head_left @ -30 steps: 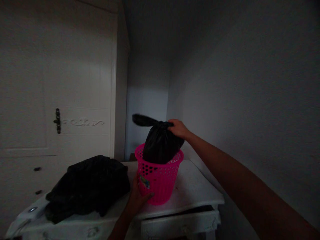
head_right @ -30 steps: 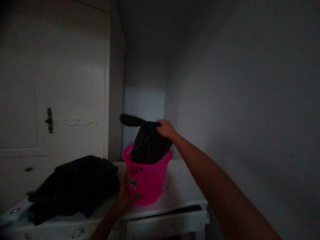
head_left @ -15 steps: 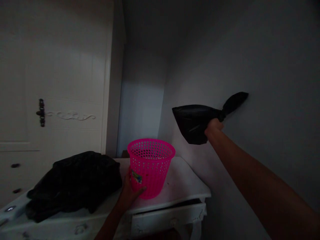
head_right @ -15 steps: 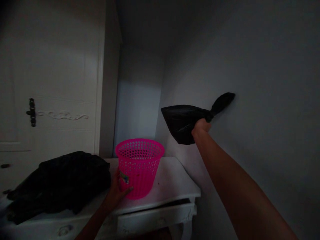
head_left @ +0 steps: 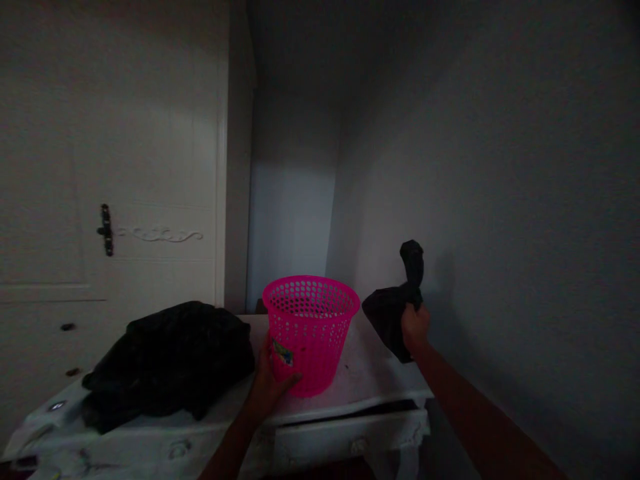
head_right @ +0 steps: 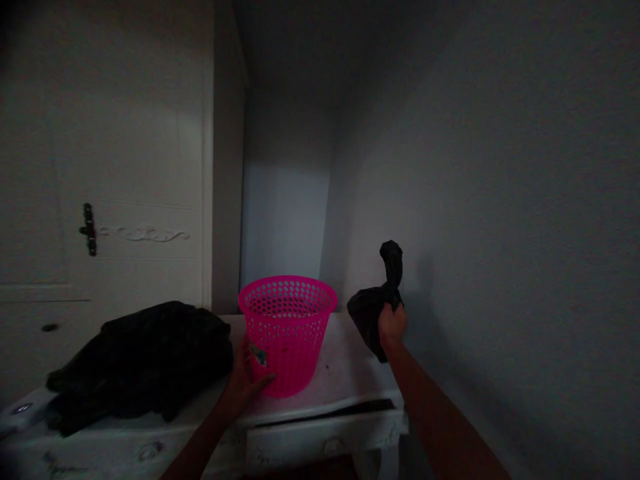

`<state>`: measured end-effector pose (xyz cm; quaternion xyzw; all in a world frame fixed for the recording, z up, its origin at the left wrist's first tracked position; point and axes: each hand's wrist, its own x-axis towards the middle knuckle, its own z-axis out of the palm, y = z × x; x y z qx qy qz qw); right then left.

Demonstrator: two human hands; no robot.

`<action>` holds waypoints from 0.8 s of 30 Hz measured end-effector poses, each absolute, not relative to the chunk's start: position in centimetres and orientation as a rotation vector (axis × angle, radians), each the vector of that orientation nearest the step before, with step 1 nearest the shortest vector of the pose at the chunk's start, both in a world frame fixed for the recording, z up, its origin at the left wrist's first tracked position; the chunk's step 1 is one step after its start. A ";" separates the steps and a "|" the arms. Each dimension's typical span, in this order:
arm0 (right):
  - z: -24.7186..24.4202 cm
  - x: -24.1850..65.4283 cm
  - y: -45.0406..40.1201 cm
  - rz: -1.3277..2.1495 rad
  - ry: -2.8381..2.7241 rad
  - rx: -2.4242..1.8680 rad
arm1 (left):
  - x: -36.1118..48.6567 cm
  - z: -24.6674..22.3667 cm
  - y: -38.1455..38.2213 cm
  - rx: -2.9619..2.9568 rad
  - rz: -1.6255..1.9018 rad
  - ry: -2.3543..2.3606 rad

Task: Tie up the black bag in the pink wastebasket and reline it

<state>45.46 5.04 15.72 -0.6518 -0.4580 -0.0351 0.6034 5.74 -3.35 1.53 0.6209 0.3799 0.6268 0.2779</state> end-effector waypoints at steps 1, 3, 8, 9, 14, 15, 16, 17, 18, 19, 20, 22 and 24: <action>15.1 45.3 4.9 -0.062 -1.027 -1.522 | 5.8 1.3 -3.2 1.667 1.687 1.039; 14.2 45.1 4.7 -0.052 -0.964 -1.550 | 5.9 0.9 -3.2 1.703 1.712 1.116; 11.9 44.8 4.8 -0.167 -1.013 -1.584 | 6.4 2.0 -5.2 1.772 1.904 1.498; 11.4 44.7 4.8 -0.186 -1.022 -1.601 | 6.2 2.5 -6.0 1.818 1.922 1.598; 8.8 44.2 3.9 -0.275 -1.452 -1.677 | 2.2 5.3 -10.0 2.388 1.558 2.016; 8.4 44.2 3.5 -0.309 -1.591 -1.678 | 1.1 5.6 -10.5 2.444 1.450 2.135; 8.1 44.2 3.1 -0.352 -1.717 -1.679 | -0.1 5.9 -10.9 2.471 1.340 2.261; 7.7 44.3 2.8 -0.398 -1.821 -1.683 | -1.2 6.0 -11.2 2.477 1.210 2.382; 7.4 44.5 2.5 -0.440 -1.903 -1.693 | -2.2 6.2 -11.4 2.464 1.065 2.482; 7.2 44.7 2.2 -0.472 -1.961 -1.710 | -3.0 6.4 -11.5 2.439 0.907 2.550; 7.0 45.0 2.1 -0.487 -1.996 -1.728 | -3.7 6.7 -11.6 2.397 0.758 2.592; 6.7 45.6 1.9 -0.469 -2.015 -1.752 | -4.7 7.9 -11.6 2.293 0.569 2.620; 6.6 46.1 1.9 -0.417 -1.984 -1.747 | -5.4 9.7 -11.6 2.165 0.614 2.684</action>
